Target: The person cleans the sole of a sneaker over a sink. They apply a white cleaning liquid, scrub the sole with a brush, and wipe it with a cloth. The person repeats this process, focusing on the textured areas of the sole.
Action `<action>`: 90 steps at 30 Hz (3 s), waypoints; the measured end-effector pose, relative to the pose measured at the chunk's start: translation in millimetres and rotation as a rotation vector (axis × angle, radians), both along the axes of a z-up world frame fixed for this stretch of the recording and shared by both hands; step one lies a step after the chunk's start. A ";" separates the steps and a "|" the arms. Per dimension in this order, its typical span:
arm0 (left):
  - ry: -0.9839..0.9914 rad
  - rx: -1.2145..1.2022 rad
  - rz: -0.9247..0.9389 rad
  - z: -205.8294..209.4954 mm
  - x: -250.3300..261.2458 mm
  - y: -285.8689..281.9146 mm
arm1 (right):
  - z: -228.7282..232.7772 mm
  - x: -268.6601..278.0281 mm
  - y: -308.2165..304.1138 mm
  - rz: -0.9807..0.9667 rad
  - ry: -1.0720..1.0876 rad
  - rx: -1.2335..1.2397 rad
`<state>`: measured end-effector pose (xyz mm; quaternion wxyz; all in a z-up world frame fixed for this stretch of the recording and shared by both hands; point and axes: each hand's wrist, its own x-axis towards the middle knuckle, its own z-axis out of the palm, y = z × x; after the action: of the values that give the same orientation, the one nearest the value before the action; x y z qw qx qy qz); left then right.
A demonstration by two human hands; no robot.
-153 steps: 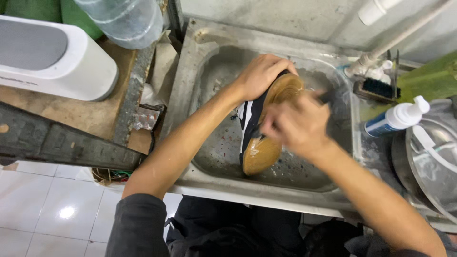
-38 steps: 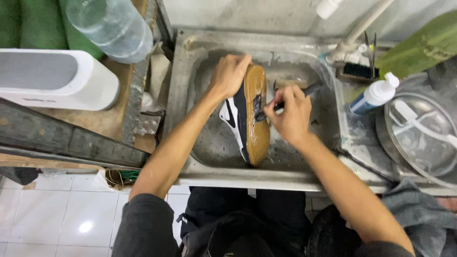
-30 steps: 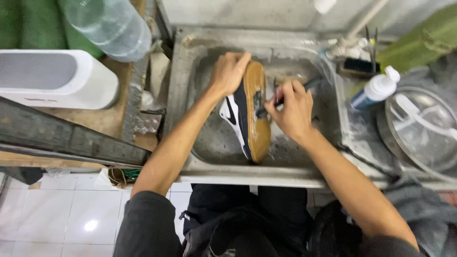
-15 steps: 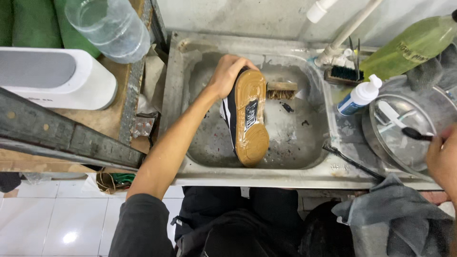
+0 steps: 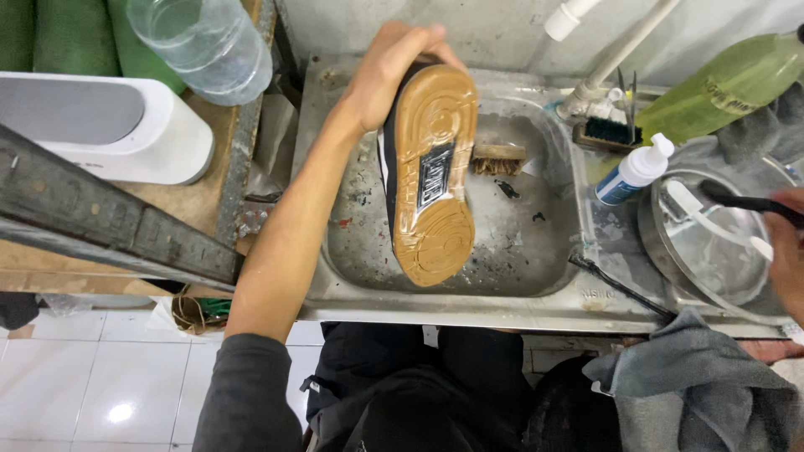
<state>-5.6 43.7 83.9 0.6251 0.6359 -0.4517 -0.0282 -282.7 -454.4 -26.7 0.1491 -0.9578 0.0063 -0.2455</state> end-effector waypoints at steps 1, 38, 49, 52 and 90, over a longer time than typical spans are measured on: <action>-0.007 0.033 -0.015 8.6 -1.6 -1.3 | 19.7 8.7 31.7 0.032 0.022 0.039; -0.110 0.207 0.010 7.8 -24.3 -26.0 | 91.6 91.0 297.6 0.522 -0.430 -0.378; -0.321 0.328 0.168 17.9 -41.3 -11.2 | 83.5 76.5 313.1 0.604 -0.394 -0.158; -0.295 0.294 0.169 10.6 -40.3 -10.7 | 91.6 94.9 289.3 0.431 -0.479 -0.167; -0.146 0.216 0.058 11.4 -33.8 -24.0 | 99.5 14.0 169.5 0.066 -0.001 -0.064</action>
<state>-39.5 19.7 95.3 0.5192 0.7125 -0.4719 -0.0122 -268.8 -284.9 72.8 0.1263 -0.9617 -0.0330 -0.2409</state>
